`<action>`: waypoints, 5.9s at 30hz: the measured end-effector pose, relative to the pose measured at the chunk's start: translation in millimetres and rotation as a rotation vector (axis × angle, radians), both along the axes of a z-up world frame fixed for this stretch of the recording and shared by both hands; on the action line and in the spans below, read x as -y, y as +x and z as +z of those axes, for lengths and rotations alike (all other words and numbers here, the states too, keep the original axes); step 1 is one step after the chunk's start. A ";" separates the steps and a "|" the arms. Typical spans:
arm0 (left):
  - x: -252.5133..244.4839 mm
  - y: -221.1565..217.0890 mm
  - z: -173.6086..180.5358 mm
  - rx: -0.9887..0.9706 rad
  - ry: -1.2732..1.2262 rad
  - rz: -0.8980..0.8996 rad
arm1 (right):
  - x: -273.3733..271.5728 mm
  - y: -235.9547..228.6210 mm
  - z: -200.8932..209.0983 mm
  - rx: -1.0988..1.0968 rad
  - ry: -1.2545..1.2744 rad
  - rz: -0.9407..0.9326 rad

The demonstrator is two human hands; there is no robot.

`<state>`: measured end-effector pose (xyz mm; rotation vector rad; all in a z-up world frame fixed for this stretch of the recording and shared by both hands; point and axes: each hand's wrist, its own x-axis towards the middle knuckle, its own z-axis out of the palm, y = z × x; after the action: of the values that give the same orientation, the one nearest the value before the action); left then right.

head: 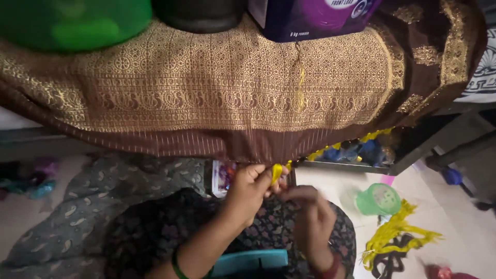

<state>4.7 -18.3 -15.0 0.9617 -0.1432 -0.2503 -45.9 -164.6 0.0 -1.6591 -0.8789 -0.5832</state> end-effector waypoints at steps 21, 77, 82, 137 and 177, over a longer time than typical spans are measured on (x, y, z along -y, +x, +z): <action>-13.2 20.8 -7.5 0.069 0.184 0.112 | -17.7 50.2 -25.2 -0.776 0.482 -0.056; -17.8 7.3 20.3 -0.148 -0.164 -0.064 | 19.4 2.0 106.8 -0.494 -0.307 -0.065; -13.7 11.0 10.1 -0.154 -0.145 -0.021 | -5.5 7.5 112.7 -0.127 -0.542 -0.032; -28.5 4.7 3.8 0.322 0.323 0.201 | -58.0 82.4 214.5 0.331 -1.209 0.321; -49.3 -26.9 63.2 0.621 0.772 0.694 | -46.6 61.5 186.7 0.336 -0.955 0.072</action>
<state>-22.2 31.0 48.1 1.7693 -0.2774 0.6962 15.6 -117.9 186.6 -2.3917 -1.6189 -0.4088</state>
